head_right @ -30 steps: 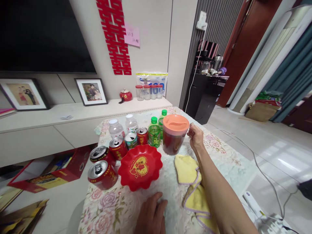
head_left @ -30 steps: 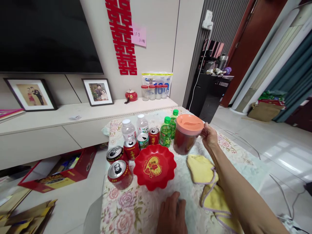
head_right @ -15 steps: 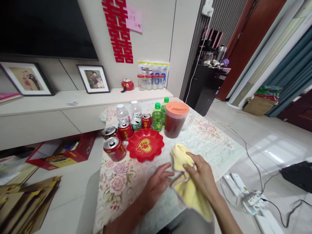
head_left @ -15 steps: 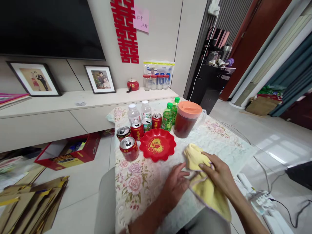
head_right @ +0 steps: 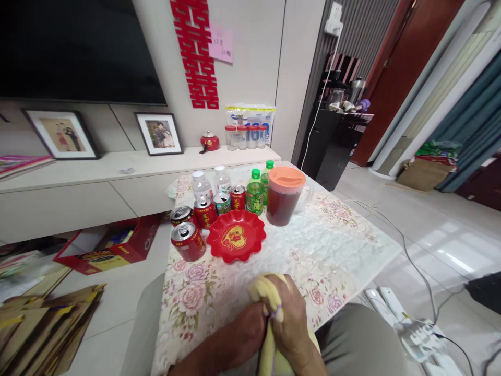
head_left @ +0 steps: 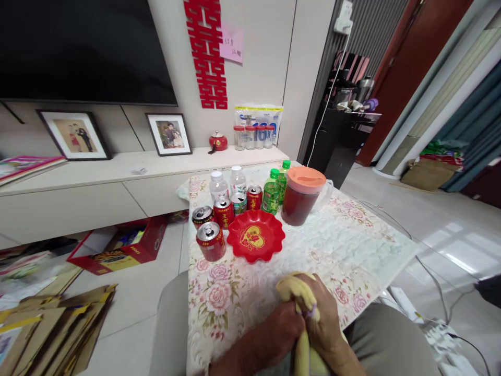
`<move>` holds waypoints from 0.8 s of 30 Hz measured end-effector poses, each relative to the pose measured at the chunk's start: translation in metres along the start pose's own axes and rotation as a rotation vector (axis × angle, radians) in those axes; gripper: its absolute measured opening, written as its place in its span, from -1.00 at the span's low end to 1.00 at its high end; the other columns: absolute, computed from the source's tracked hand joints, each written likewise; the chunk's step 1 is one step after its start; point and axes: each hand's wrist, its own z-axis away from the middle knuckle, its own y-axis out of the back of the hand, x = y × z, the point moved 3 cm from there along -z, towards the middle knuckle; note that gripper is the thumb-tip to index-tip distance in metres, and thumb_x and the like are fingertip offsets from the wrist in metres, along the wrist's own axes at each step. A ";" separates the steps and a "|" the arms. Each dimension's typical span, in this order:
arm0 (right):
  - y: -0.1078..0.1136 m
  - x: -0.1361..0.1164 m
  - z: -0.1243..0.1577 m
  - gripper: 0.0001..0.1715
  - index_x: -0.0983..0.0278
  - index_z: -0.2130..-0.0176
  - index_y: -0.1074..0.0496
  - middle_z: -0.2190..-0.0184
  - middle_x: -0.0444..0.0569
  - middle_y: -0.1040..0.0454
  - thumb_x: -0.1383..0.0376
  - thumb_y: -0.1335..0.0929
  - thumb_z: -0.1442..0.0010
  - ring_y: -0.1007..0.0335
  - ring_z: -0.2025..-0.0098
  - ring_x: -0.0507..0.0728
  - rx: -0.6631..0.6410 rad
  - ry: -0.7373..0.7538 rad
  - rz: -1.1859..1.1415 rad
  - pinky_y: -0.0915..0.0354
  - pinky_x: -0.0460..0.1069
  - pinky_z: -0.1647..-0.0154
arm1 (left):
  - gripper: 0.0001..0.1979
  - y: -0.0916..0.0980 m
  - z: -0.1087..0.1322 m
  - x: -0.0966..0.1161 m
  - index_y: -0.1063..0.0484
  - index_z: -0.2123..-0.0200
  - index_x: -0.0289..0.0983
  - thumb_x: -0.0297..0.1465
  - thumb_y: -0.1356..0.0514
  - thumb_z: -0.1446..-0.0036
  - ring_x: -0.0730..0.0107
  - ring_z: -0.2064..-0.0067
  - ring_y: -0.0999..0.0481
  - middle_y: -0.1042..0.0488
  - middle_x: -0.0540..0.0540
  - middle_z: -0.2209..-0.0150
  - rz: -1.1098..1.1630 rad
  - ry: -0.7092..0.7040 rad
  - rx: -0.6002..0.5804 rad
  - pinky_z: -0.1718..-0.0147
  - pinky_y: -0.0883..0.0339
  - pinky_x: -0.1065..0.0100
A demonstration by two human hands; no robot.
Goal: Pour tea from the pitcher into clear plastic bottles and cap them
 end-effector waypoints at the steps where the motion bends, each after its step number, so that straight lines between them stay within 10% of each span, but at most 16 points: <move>1: 0.000 0.000 -0.007 -0.67 0.15 0.09 -0.58 0.27 -0.01 -0.64 0.02 -0.36 -0.34 -0.58 0.27 0.23 0.025 -0.131 -0.061 -0.49 0.06 0.25 | -0.25 -0.001 0.002 0.002 -0.57 -0.05 -0.23 0.21 -0.36 0.01 -0.06 -0.01 -0.59 -0.63 -0.23 0.10 -0.032 0.014 -0.050 -0.03 -0.47 0.01; 5: 0.010 0.004 -0.035 -0.44 0.22 0.07 -0.54 0.28 0.01 -0.65 -0.17 -0.34 -0.30 -0.58 0.27 0.26 0.120 -0.513 -0.244 -0.49 0.10 0.25 | -0.13 0.000 0.009 0.009 -0.37 -0.32 -0.20 0.06 -0.43 -0.02 -0.01 -0.05 -0.59 -0.58 -0.21 -0.01 -0.035 -0.017 -0.156 -0.07 -0.44 0.02; 9: 0.023 0.018 -0.046 -0.30 0.22 -0.16 -0.47 -0.07 0.16 -0.58 -0.18 -0.34 -0.27 -0.50 -0.11 0.40 0.210 -0.355 0.036 -0.39 0.31 -0.15 | -0.47 0.021 0.010 0.006 -0.56 -0.11 -0.25 -0.02 -0.27 -0.25 0.16 0.10 -0.61 -0.60 -0.23 0.09 -0.356 -0.268 0.182 0.03 -0.49 0.15; 15: -0.003 0.024 -0.007 -0.25 -0.05 -0.25 -0.47 -0.23 0.17 -0.51 0.13 -0.51 -0.08 -0.43 -0.23 0.53 -0.369 0.081 0.437 -0.41 0.40 -0.09 | -0.62 0.040 0.009 -0.001 -0.57 0.08 -0.23 -0.15 -0.03 -0.44 0.33 0.27 -0.57 -0.56 -0.13 0.26 -0.718 -0.516 0.624 0.25 -0.45 0.34; 24: 0.036 -0.036 -0.058 -0.75 0.00 0.15 -0.65 0.19 -0.03 -0.69 0.11 -0.35 -0.36 -0.61 0.17 0.23 -0.543 0.032 0.060 -0.50 0.09 0.16 | -0.56 0.055 0.011 0.010 -0.59 0.32 -0.26 -0.07 -0.11 -0.38 0.39 0.43 -0.41 -0.49 -0.04 0.46 -0.788 -0.316 0.588 0.42 -0.25 0.40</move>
